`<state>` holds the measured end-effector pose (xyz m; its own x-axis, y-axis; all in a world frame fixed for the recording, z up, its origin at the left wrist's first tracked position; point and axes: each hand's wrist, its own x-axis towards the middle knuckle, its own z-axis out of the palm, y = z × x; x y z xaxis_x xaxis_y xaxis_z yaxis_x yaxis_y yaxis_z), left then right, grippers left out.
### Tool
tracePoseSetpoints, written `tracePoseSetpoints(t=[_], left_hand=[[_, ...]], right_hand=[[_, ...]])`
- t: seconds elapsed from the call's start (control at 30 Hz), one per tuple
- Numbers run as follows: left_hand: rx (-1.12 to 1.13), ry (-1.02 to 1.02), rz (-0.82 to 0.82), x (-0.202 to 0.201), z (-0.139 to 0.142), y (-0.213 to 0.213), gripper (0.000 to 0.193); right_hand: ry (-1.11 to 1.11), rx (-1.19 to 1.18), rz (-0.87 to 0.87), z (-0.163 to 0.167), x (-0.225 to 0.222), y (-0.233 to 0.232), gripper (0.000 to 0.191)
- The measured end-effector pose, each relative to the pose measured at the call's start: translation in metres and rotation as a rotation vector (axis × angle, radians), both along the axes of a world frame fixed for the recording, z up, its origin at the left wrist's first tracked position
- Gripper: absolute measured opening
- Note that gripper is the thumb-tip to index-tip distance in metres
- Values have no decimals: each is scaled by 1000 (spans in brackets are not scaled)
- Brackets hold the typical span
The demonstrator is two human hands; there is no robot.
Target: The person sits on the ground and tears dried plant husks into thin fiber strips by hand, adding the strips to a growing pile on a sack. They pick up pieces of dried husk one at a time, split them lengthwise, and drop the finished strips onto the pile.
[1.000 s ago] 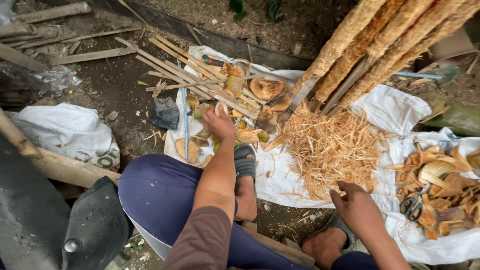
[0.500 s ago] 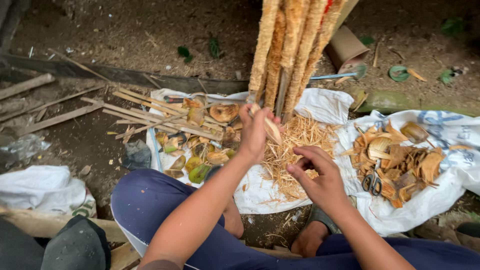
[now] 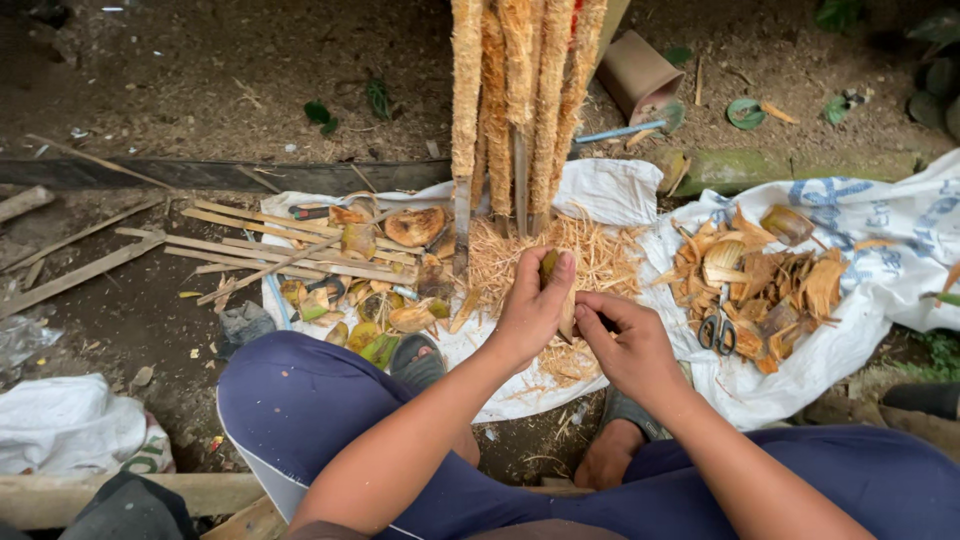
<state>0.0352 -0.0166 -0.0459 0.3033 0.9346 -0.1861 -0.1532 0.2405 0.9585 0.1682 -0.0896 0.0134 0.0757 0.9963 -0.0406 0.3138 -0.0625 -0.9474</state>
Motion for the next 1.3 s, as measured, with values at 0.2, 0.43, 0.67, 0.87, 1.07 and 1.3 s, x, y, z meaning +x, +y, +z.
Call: tracePoseSetpoints(t=[0.2,0.43,0.67,0.87,1.07,1.3], left_hand=[[-161,-45,27,-1,2,2,52],[-196,31,-73,-11,14,0,57],[-358,-18,-114,-8,9,1,51],[-306,-38,65,-13,-7,12,53],[-244,15,89,-6,-9,0,54],[-333,102,13,-3,-14,-5,49]], right_hand=[[-131,43,59,1,3,-1,17],[-183,-85,21,-8,2,0,14],[65,-106,-114,-29,20,20,17],[211,-242,33,-19,12,8,23],[-145,-203,106,-12,2,3,17],[-17,-232,-4,-35,-10,2,18]])
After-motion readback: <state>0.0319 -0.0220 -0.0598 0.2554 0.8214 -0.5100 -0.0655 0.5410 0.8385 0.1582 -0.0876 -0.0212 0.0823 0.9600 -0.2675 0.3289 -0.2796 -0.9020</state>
